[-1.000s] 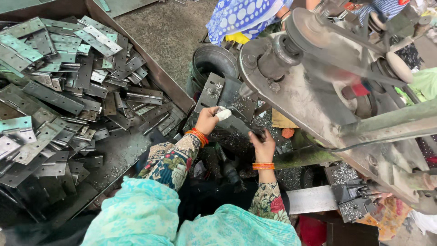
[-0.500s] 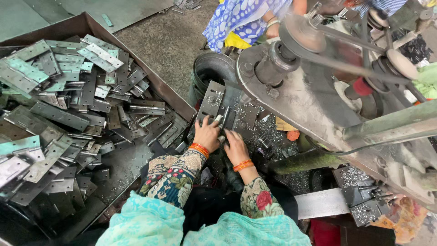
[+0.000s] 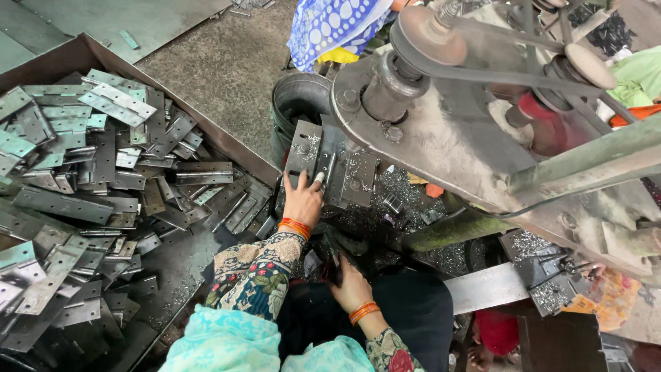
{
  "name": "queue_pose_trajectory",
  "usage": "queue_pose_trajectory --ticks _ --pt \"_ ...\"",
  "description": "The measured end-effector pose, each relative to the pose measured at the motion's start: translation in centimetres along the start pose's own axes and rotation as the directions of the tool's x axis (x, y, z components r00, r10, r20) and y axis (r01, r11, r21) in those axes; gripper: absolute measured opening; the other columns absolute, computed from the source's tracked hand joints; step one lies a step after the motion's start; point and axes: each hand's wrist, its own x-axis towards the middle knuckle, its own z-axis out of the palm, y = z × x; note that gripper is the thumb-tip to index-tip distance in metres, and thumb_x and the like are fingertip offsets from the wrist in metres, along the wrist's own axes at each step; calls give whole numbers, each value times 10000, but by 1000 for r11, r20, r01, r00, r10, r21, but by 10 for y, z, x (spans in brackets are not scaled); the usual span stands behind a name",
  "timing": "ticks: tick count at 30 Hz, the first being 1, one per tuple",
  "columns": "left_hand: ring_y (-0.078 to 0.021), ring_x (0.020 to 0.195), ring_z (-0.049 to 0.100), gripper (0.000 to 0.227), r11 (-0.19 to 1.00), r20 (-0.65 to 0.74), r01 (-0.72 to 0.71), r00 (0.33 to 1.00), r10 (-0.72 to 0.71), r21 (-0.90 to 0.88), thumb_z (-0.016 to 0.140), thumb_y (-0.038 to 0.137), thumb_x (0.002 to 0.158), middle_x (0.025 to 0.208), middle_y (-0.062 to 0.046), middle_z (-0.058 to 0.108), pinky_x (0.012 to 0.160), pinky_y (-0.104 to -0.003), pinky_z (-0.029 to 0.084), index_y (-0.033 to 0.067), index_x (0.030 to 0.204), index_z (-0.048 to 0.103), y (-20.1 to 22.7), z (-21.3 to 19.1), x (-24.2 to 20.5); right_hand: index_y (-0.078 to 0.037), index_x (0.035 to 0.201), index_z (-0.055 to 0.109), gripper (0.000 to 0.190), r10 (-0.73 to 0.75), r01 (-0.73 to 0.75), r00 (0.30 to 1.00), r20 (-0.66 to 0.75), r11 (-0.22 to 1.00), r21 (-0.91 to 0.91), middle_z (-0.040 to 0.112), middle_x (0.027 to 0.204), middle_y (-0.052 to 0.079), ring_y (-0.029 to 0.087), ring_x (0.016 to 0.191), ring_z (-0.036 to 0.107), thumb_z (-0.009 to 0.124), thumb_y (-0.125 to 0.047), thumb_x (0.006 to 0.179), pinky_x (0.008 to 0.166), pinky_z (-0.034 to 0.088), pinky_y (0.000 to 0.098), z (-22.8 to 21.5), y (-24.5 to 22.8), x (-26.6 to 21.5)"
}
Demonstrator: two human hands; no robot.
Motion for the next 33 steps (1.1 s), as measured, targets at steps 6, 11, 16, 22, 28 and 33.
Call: queue_pose_trajectory --ticks 6,11,16,22,28,33 --pt "-360 1430 365 260 999 -8 42 999 -42 -25 632 261 877 1422 -34 603 1152 -750 139 141 1049 785 10 -4 -5 -83 1509 379 853 -36 46 992 121 996 -82 654 1234 235 445 1094 658 773 -293 782 944 546 496 -11 8 15" --pt "-363 1434 368 283 999 -2 53 999 -53 -13 624 267 898 1410 -29 608 1153 -745 166 133 1098 773 12 2 -11 -72 1484 422 784 -55 69 992 117 991 -119 673 1220 231 431 1102 668 757 -330 824 941 552 498 -15 10 22" --pt "-354 1439 351 306 999 47 51 998 -50 -15 610 260 888 1384 -29 609 1142 -748 181 140 1125 762 9 3 -10 -82 1521 328 911 -7 7 1000 8 1000 -28 624 1276 235 449 1119 635 799 -332 782 924 538 519 46 31 9" --pt "-368 1434 365 271 996 -36 79 996 -80 -29 603 251 918 1389 -26 617 1136 -746 197 114 1078 774 10 12 -13 -98 1504 369 847 -90 90 996 8 995 31 652 1236 248 454 1123 637 791 -322 805 925 543 516 44 39 10" --pt "-375 1402 386 266 995 -56 100 993 -101 -13 609 207 846 1382 -28 628 1135 -744 199 121 1029 783 10 28 11 -133 1469 477 664 -29 47 990 136 991 -125 703 1208 232 429 1113 675 707 -368 892 936 557 509 -27 9 28" --pt "-372 1402 398 250 989 -53 129 990 -132 -67 592 202 900 1331 -31 644 1146 -748 205 109 1026 787 8 32 25 -81 1512 371 814 -137 138 988 -71 990 0 635 1237 277 477 1075 629 751 -335 838 903 526 543 22 14 8"
